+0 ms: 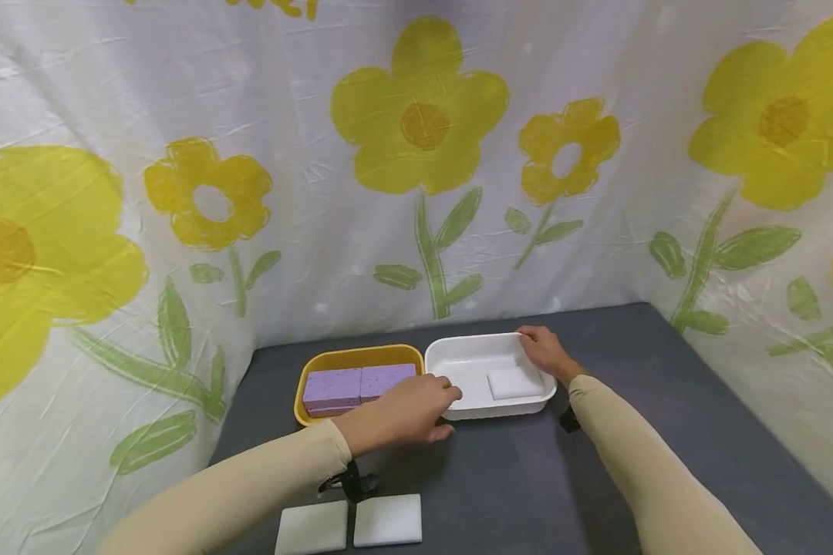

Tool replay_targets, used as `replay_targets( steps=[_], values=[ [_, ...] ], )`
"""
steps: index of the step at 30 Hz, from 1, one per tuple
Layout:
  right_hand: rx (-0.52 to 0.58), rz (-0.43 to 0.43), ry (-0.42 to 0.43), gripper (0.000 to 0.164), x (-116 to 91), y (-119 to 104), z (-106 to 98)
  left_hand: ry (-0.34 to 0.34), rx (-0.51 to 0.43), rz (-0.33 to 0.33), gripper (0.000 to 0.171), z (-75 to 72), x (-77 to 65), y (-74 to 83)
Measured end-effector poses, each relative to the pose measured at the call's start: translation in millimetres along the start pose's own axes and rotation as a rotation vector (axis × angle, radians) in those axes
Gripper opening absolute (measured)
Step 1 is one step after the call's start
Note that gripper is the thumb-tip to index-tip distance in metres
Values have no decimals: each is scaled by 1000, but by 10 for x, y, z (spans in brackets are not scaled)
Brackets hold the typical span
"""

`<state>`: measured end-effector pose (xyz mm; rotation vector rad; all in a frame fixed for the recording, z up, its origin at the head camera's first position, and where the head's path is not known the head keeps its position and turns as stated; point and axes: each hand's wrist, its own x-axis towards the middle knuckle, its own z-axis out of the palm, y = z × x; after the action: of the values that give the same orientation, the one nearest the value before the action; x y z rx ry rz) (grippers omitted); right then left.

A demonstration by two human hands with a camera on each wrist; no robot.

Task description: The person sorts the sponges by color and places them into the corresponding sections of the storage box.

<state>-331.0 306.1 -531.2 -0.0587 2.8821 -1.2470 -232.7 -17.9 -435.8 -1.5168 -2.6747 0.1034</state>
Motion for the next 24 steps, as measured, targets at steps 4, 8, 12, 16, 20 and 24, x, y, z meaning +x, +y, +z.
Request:
replay_targets(
  steps=[4,8,12,16,20,24],
  values=[
    [2,-19,2,40,14,16,4,-26,-20,-9,47,-8,-276,-58],
    [-7,-39,15,39,7,31,-4,-65,-35,-30,51,-14,-526,-92],
    [-3,-45,17,38,-6,27,-39,-101,-64,-54,56,-47,-756,-72],
    [-11,-52,28,37,-16,28,-81,-144,-132,-69,62,-67,-949,-4],
    [-17,-49,39,38,-25,33,-99,-183,-193,-88,67,-28,-1099,59],
    [-10,-45,29,40,-45,27,-97,-196,-219,-103,70,65,-1228,97]
  ],
)
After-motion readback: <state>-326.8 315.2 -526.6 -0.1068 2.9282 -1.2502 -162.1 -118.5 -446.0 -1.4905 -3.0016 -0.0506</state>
